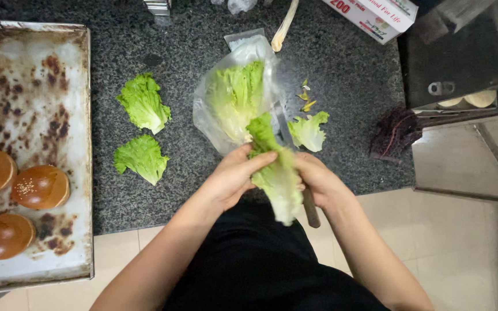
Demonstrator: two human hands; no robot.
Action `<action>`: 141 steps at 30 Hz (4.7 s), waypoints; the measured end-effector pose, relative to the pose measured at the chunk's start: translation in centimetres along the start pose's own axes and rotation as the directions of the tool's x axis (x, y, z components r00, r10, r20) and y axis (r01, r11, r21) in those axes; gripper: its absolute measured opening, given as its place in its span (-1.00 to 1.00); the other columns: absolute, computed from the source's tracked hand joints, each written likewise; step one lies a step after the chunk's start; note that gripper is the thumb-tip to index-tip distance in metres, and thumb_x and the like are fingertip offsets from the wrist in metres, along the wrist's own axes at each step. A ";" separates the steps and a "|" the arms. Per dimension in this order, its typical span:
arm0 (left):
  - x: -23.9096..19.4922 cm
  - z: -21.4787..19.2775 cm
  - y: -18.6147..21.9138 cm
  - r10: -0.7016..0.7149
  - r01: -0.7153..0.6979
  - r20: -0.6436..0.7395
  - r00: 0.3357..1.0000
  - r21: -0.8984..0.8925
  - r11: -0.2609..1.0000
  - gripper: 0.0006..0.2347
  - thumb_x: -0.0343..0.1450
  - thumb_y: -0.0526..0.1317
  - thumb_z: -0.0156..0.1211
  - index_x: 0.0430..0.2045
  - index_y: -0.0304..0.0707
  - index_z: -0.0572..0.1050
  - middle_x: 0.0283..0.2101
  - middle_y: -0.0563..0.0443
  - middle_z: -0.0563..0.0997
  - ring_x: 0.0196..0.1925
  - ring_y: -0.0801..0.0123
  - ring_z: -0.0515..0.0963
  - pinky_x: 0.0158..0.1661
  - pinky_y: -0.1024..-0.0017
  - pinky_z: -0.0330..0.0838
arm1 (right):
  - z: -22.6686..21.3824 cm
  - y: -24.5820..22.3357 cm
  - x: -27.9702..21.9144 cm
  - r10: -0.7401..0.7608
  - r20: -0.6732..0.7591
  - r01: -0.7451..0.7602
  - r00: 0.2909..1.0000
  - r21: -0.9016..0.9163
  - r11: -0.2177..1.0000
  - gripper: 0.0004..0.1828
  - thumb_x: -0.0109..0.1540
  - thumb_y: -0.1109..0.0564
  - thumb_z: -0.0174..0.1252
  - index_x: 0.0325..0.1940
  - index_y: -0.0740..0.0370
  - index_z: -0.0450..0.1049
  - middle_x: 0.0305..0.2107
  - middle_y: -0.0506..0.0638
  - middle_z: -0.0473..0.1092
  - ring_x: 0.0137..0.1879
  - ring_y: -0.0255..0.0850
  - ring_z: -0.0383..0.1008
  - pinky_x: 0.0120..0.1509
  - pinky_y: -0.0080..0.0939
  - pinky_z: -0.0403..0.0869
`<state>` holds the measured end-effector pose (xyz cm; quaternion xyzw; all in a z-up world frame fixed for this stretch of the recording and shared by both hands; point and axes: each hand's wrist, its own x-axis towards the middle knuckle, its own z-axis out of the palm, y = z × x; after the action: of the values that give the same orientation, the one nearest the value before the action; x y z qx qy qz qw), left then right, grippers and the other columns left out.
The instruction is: The person retrieves a bag of lettuce from a freezer, places it on a counter, and uses a knife to cut individual leaves from the head. The cut leaves are placed on the counter next to a tray of burger buns.
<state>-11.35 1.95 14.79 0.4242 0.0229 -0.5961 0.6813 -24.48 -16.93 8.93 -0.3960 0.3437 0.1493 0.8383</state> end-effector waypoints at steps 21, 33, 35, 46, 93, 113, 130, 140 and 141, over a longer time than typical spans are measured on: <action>5.2 -8.0 3.8 0.288 -0.469 -0.408 0.866 -0.464 0.751 -0.66 0.37 -0.37 0.26 0.06 -0.30 0.48 0.09 -0.11 0.60 0.10 0.14 0.61 0.08 0.16 0.54 | 12.2 -2.6 -3.6 -0.389 0.000 0.376 0.921 -0.253 0.891 -0.32 0.44 -0.11 -0.26 0.61 0.04 -0.22 -0.54 0.07 0.40 -0.66 -0.37 0.11 -0.59 -0.37 0.11; 5.3 -2.1 1.5 0.364 -0.531 -0.424 0.829 -0.395 0.749 -0.67 0.43 -0.35 0.24 0.10 -0.39 0.43 0.06 -0.10 0.59 -0.02 0.22 0.64 -0.17 0.29 0.48 | 10.7 -1.7 1.0 -0.408 0.088 0.400 0.909 0.101 0.911 -0.47 0.55 -0.14 -0.15 -0.23 0.38 0.31 -0.55 0.07 0.41 -0.68 -0.32 0.13 -0.59 -0.30 0.17; 5.5 -1.2 0.8 0.428 -0.610 -0.475 0.769 -0.345 0.713 -0.68 0.41 -0.36 0.25 0.05 -0.43 0.45 0.03 -0.07 0.60 -0.05 0.31 0.65 -0.09 0.35 0.58 | 10.9 -1.4 1.2 -0.377 -0.089 0.382 0.922 0.052 0.923 -0.73 0.46 -0.06 -0.09 -0.08 0.19 0.31 -0.65 -0.06 0.26 -0.70 -0.34 0.11 -0.62 -0.31 0.17; 6.6 2.2 -1.5 0.412 -0.628 -0.600 0.686 -0.201 0.752 -0.75 0.45 -0.31 0.30 -0.07 -0.58 0.54 -0.07 -0.13 0.65 -0.14 0.33 0.62 -0.19 0.39 0.52 | 11.2 -0.6 1.4 -0.599 -0.268 0.586 0.755 -0.136 0.799 -0.45 0.44 0.10 -0.09 0.55 0.04 0.16 -0.66 -0.25 0.11 -0.59 -0.50 0.03 -0.56 -0.45 0.07; -4.8 -12.5 7.1 0.481 -0.469 -0.436 0.760 0.144 0.871 -0.78 0.40 -0.33 0.26 -0.11 -0.44 0.52 -0.11 -0.12 0.69 -0.14 0.35 0.68 -0.14 0.40 0.58 | 18.8 2.5 1.3 -0.230 0.200 0.277 0.952 -0.254 0.927 -0.40 0.46 -0.04 -0.18 0.60 0.06 0.06 -0.61 -0.08 0.26 -0.67 -0.42 0.05 -0.58 -0.40 0.16; -6.9 -15.6 9.3 0.374 -0.375 -0.343 0.862 0.066 0.925 -0.81 0.39 -0.39 0.28 -0.14 -0.47 0.55 -0.18 -0.12 0.69 -0.23 0.34 0.70 -0.22 0.42 0.60 | 22.3 4.1 2.0 -0.325 0.225 0.376 0.919 -0.243 0.894 -0.41 0.47 -0.03 -0.17 0.60 0.07 0.07 -0.59 -0.09 0.25 -0.65 -0.43 0.06 -0.58 -0.41 0.15; -7.6 -15.2 8.3 0.216 -0.215 -0.253 0.943 0.035 0.976 -0.75 0.36 -0.38 0.29 -0.10 -0.45 0.53 -0.12 -0.17 0.69 -0.17 0.28 0.72 -0.16 0.39 0.63 | 22.3 4.8 3.1 -0.313 0.152 0.342 0.937 -0.234 0.910 -0.57 0.48 -0.05 -0.16 0.39 0.13 0.25 -0.60 -0.08 0.26 -0.69 -0.40 0.07 -0.62 -0.39 0.14; -8.2 -15.2 8.6 0.234 -0.222 -0.245 0.941 0.077 0.972 -0.74 0.37 -0.39 0.13 -0.07 -0.46 0.51 -0.11 -0.15 0.68 -0.12 0.30 0.69 -0.12 0.41 0.58 | 22.4 4.5 2.3 -0.283 0.247 0.339 0.927 -0.225 0.913 -0.59 0.45 0.00 -0.19 0.37 0.08 0.21 -0.53 -0.04 0.34 -0.69 -0.40 0.09 -0.60 -0.40 0.18; -8.2 -15.2 8.5 0.227 -0.217 -0.239 0.944 0.069 0.974 -0.74 0.36 -0.39 0.12 -0.07 -0.46 0.51 -0.11 -0.14 0.68 -0.12 0.30 0.69 -0.12 0.40 0.59 | 22.4 4.4 2.2 -0.286 0.260 0.345 0.923 -0.225 0.911 -0.60 0.45 0.02 -0.19 0.36 0.10 0.21 -0.51 -0.03 0.36 -0.69 -0.40 0.10 -0.58 -0.40 0.20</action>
<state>0.58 17.08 14.21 0.5084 0.0465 -0.4590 0.7271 -14.94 3.04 15.06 -0.5364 0.1562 0.0991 0.8234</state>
